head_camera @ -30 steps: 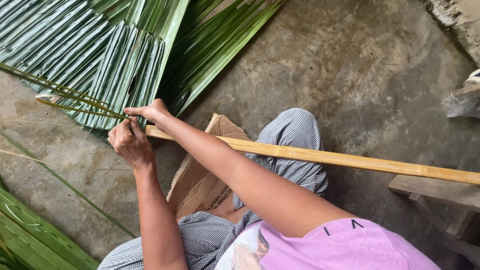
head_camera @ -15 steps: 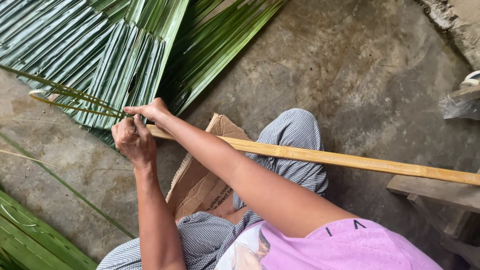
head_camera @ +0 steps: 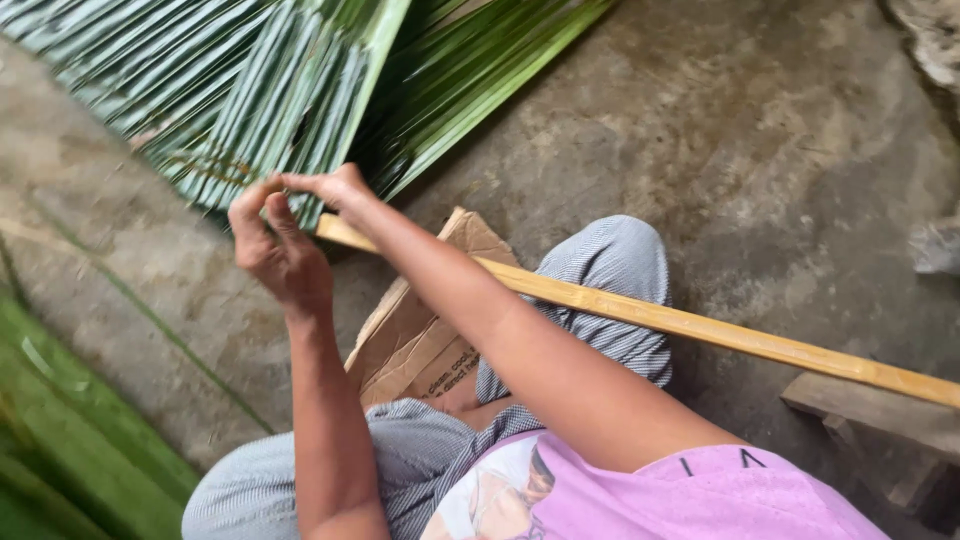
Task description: Weaving palm leaves over a wooden stick to create a mat or roofing material
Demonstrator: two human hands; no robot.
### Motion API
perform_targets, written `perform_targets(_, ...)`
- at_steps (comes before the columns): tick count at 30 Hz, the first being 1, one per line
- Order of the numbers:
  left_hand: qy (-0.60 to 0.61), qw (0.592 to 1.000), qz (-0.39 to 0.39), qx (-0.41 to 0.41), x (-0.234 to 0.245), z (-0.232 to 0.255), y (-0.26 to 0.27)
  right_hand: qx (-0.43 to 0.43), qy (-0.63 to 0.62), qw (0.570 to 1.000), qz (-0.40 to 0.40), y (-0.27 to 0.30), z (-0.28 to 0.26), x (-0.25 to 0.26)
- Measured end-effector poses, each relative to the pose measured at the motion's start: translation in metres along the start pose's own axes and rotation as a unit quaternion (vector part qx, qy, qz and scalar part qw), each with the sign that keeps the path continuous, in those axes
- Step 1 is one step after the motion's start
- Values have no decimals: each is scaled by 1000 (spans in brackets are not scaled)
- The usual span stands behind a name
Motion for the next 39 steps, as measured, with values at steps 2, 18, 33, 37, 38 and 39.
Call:
perform_targets(2, -43, 998, -3, -41, 3, -32, 17, -7, -20, 1000, 0, -13, 12, -1)
perform_targets(18, -71, 997, -8, 20, -24, -77, 49, 54, -105, 993, -31, -17, 7, -4)
perform_targets(33, -132, 977, -34, -163, -72, 97, 61, -106, -55, 992, 31, -11, 8, 12)
perform_targets(37, 3, 992, -41, -118, -58, 92, 51, -95, -53, 994, -1, 42, -32, 21)
perform_targets(38, 35, 990, -33, -132, -56, 87, 45, -96, -52, 994, -9, 48, -31, 23)
perform_targets(39, 67, 987, -24, -145, -53, 82, 39, -97, -51, 994, -16, 55, -31, 24)
Point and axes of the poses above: each hand's wrist, its own y-axis away from the middle knuckle, its own x-axis out of the back of the hand, z = x × y, the point moved 4 cm from there along -y, towards the middle knuckle, and after that the axes turned 3 degrees about y, right-handed, at the moved point
